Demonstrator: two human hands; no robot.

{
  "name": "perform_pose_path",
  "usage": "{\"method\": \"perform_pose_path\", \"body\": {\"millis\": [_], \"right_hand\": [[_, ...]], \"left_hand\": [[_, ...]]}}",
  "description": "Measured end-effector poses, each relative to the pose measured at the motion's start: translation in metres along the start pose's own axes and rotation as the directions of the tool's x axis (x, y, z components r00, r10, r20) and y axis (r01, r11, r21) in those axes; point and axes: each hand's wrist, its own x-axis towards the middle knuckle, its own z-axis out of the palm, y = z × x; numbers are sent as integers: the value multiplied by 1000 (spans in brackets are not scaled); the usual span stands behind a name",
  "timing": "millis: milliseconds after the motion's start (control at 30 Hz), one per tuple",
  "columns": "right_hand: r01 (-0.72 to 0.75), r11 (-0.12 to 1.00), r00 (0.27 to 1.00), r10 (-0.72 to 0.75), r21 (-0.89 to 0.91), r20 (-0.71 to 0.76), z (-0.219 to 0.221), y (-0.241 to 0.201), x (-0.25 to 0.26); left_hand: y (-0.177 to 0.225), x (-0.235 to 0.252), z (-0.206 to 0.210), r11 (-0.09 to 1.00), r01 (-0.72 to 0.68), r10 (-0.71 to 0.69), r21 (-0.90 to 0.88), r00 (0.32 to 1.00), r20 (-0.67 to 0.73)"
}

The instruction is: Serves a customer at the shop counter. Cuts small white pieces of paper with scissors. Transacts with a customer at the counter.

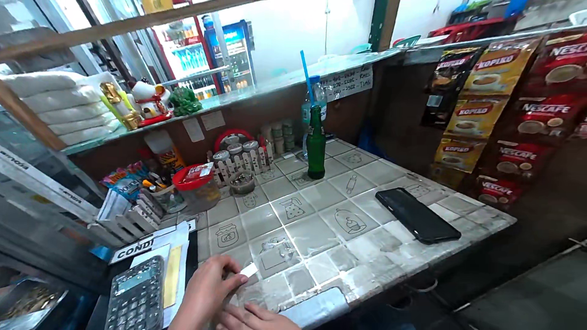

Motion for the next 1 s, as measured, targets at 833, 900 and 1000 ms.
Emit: {"method": "perform_pose_path", "body": {"millis": [833,900,1000], "right_hand": [[-659,752,751,659,18,-29,-74,109,-56],[-655,756,755,654,6,-34,-80,113,-78],[-652,757,757,653,33,-14,-86,106,-86]], "left_hand": [[41,4,19,871,-379,262,-313,897,-356],[79,15,35,824,-473,357,-312,861,-363],[169,38,60,791,-575,538,-206,816,-213]]}}
